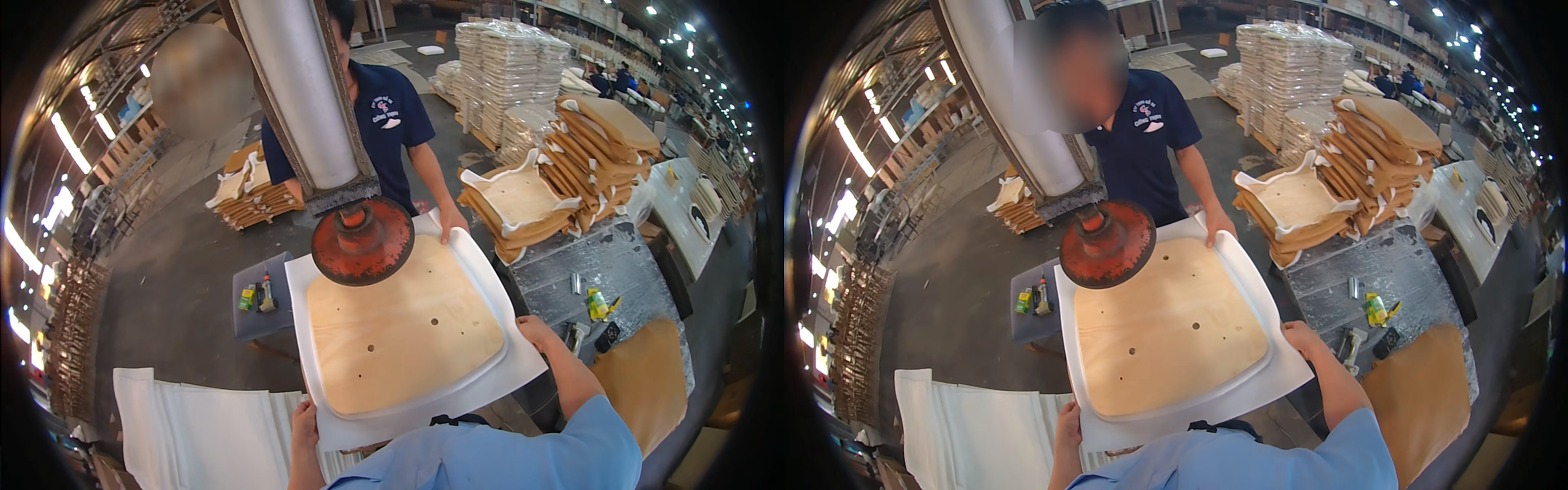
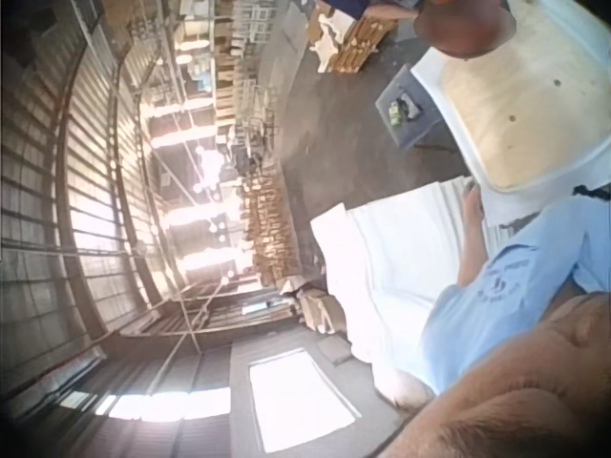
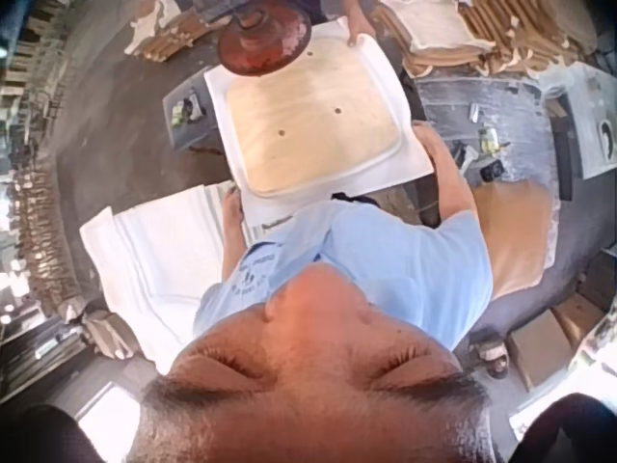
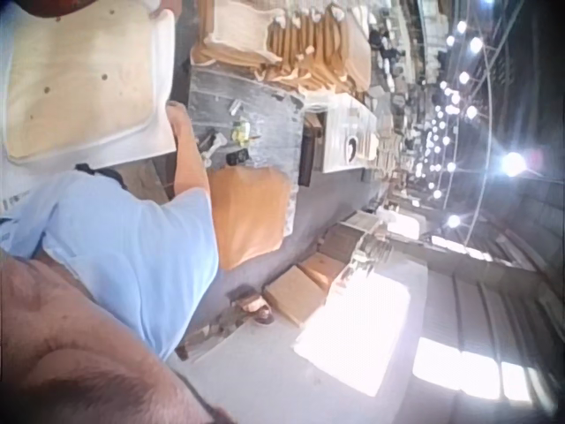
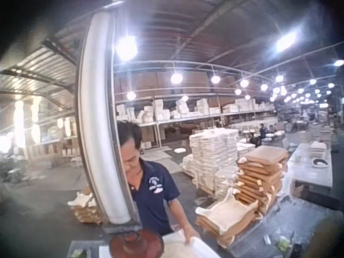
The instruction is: The person places a white fabric layer over a wooden chair seat and uses a staple gun to secure the fabric to the underside. A coworker assists by applying glue and handling materials. The person repeats the process for multiple chair seats.
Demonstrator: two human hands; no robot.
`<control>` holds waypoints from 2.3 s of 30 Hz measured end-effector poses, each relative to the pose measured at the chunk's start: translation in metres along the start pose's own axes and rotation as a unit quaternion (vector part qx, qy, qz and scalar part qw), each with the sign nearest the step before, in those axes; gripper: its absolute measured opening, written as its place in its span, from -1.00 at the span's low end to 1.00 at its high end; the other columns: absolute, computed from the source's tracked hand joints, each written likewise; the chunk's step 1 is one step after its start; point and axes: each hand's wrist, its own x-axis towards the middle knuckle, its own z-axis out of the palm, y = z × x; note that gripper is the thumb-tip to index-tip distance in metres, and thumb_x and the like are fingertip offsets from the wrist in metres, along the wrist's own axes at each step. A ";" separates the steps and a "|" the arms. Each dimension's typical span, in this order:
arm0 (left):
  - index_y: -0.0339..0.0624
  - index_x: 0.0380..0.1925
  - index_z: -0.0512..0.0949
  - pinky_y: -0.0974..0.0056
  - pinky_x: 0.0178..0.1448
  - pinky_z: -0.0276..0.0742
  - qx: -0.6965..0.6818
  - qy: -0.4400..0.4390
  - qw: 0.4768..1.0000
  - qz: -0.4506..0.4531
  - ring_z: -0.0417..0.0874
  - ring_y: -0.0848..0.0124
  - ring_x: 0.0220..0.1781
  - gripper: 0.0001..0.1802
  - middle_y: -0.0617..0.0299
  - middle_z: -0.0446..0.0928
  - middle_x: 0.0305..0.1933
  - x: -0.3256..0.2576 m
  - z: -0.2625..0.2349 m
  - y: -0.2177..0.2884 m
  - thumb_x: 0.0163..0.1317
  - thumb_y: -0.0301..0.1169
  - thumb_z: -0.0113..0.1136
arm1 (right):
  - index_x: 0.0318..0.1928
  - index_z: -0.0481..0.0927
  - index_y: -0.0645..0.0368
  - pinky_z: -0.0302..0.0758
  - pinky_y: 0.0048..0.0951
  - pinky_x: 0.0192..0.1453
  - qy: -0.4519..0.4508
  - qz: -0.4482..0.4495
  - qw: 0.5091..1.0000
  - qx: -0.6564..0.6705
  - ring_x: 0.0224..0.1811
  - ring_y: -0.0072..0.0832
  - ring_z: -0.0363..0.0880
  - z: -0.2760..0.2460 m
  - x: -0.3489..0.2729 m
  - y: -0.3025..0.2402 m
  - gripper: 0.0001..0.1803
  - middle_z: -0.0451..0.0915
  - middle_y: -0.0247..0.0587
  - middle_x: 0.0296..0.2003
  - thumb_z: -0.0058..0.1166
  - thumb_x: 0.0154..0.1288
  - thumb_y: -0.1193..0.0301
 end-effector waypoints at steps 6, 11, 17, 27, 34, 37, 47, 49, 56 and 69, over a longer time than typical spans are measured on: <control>-0.44 0.15 0.64 0.15 -0.02 0.76 0.157 0.094 0.983 -0.009 0.83 0.27 -0.13 -0.52 0.03 0.79 -0.07 -0.008 0.005 0.004 0.47 -0.22 0.42 | 0.18 0.78 0.40 0.69 -0.02 0.20 0.063 -0.071 0.968 -0.232 0.08 0.05 0.86 0.033 -0.011 -0.010 -0.44 0.83 0.28 0.02 0.27 0.38 0.17; -0.48 0.09 0.71 0.16 -0.04 0.71 0.201 0.130 0.970 0.038 0.83 0.30 -0.10 -0.52 -0.01 0.80 -0.08 -0.005 0.011 0.001 0.48 -0.19 0.38 | 0.10 0.83 0.28 0.65 0.01 0.26 0.094 -0.096 0.953 -0.273 0.15 0.16 0.81 0.038 0.004 0.005 -0.48 0.81 0.35 -0.01 0.18 0.40 0.11; -0.48 0.02 0.76 0.11 -0.08 0.68 0.222 0.146 0.962 0.054 0.84 0.25 -0.13 -0.51 -0.01 0.82 -0.16 0.003 0.022 0.001 0.47 -0.14 0.36 | 0.03 0.83 0.33 0.66 0.03 0.21 0.116 -0.148 0.945 -0.267 0.08 0.19 0.83 0.028 0.015 0.012 -0.50 0.81 0.38 -0.10 0.16 0.39 0.13; -0.49 -0.05 0.80 -0.02 -0.01 0.69 0.324 0.175 0.929 0.027 0.90 0.02 -0.09 -0.32 -0.23 0.81 -0.25 0.009 0.010 -0.012 0.42 0.09 0.31 | 0.00 0.82 0.37 0.66 -0.06 0.10 0.110 -0.181 0.955 -0.208 -0.05 0.04 0.87 0.026 0.024 0.026 -0.53 0.83 0.29 -0.22 0.18 0.49 0.15; -0.47 -0.06 0.81 -0.03 0.00 0.72 0.343 0.166 0.925 0.008 0.90 0.03 -0.10 -0.34 -0.23 0.82 -0.24 0.025 -0.011 -0.023 0.41 0.07 0.32 | -0.05 0.82 0.42 0.65 -0.18 -0.02 0.099 -0.169 0.959 -0.207 -0.19 -0.28 0.81 0.024 0.033 0.037 -0.45 0.84 0.06 -0.28 0.23 0.57 0.05; -0.46 -0.02 0.80 0.02 -0.05 0.72 0.311 0.144 0.939 0.026 0.89 0.11 -0.15 -0.39 -0.17 0.83 -0.24 0.027 -0.015 -0.023 0.43 0.01 0.34 | -0.02 0.83 0.43 0.66 -0.25 -0.07 0.057 -0.112 0.978 -0.166 -0.21 -0.34 0.80 0.022 0.024 0.026 -0.45 0.85 -0.03 -0.24 0.21 0.58 0.07; -0.46 0.04 0.78 0.06 -0.07 0.73 0.286 0.120 0.951 0.004 0.88 0.18 -0.18 -0.40 -0.08 0.84 -0.19 0.033 -0.018 -0.015 0.45 -0.01 0.39 | 0.08 0.72 0.64 0.70 -0.16 -0.18 0.013 -0.028 0.996 -0.083 -0.23 -0.21 0.82 0.027 0.009 0.000 -0.38 0.82 0.09 -0.15 0.27 0.50 0.14; -0.46 0.03 0.78 0.05 -0.05 0.73 0.283 0.120 0.951 0.011 0.89 0.17 -0.16 -0.41 -0.11 0.84 -0.20 0.037 -0.018 -0.017 0.45 -0.01 0.38 | 0.09 0.72 0.64 0.70 -0.18 -0.17 0.024 -0.044 0.994 -0.100 -0.23 -0.22 0.82 0.024 0.011 0.003 -0.38 0.82 0.08 -0.17 0.27 0.50 0.14; -0.42 -0.05 0.81 0.03 -0.04 0.70 0.322 0.152 0.933 0.059 0.89 0.13 -0.16 -0.44 -0.12 0.84 -0.23 0.041 -0.009 -0.024 0.45 0.00 0.36 | 0.11 0.75 0.54 0.70 -0.22 -0.16 0.036 -0.072 0.988 -0.134 -0.23 -0.30 0.80 0.019 0.023 0.015 -0.47 0.83 0.02 -0.17 0.28 0.51 0.20; -0.46 -0.14 0.77 -0.03 -0.08 0.63 0.320 0.147 0.928 0.122 0.81 0.09 -0.29 -0.36 -0.13 0.78 -0.34 0.036 -0.007 -0.021 0.65 0.03 0.12 | -0.10 0.83 0.36 0.62 -0.29 -0.17 0.063 -0.120 0.976 -0.171 -0.30 -0.46 0.75 0.018 0.019 0.017 -0.50 0.81 -0.14 -0.33 0.22 0.62 0.08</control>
